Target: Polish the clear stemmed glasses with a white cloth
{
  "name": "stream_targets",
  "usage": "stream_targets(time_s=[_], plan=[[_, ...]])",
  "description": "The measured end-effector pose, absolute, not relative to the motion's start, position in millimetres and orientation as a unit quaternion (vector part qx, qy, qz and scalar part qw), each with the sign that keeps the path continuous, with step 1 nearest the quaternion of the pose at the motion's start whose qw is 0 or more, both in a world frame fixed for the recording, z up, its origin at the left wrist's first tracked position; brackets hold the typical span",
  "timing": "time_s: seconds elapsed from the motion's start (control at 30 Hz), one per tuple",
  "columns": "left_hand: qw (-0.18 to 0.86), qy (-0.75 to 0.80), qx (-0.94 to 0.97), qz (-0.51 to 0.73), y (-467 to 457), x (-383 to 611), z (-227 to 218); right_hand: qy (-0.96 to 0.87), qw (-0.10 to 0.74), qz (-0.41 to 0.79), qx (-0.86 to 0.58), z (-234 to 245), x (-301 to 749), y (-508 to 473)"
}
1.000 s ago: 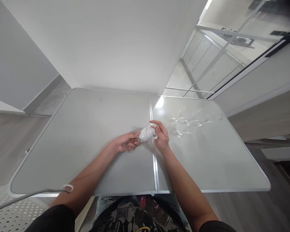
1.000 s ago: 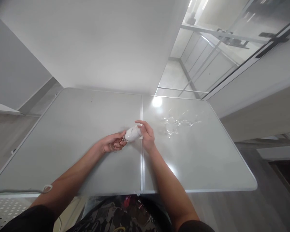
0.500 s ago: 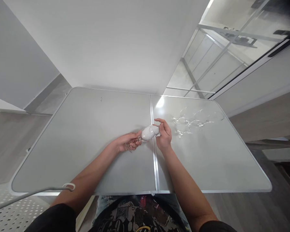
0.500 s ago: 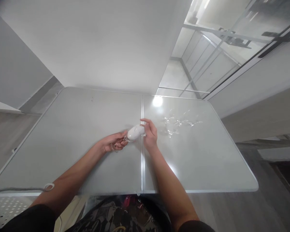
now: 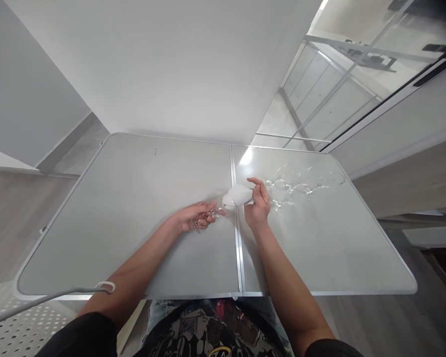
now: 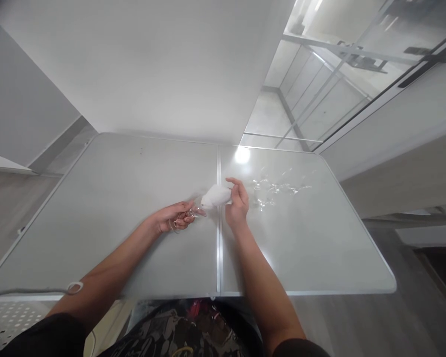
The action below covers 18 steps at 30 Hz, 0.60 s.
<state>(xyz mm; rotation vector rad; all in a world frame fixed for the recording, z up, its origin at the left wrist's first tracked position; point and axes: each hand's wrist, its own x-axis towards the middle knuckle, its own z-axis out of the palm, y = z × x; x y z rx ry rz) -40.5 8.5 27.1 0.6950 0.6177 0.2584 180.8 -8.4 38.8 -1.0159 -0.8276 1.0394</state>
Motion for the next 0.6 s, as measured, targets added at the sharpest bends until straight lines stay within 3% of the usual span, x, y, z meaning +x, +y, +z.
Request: stream_targets(time_s=[0.23,0.33,0.6], plan=[[0.825,0.252,0.379,0.335,9.0,-38.7,20.3,-0.245,0.764,0.468,-0.37,26.4,188.4,4.3],[0.789,0.248,0.376,0.419,9.4,-35.0,20.5,-0.229,0.726,0.54,-0.359,26.6,181.0,4.3],[0.694,0.354,0.379,0.499,6.8,-24.0,24.1,-0.296,0.59,0.685,-0.308,34.0,160.9,-10.7]])
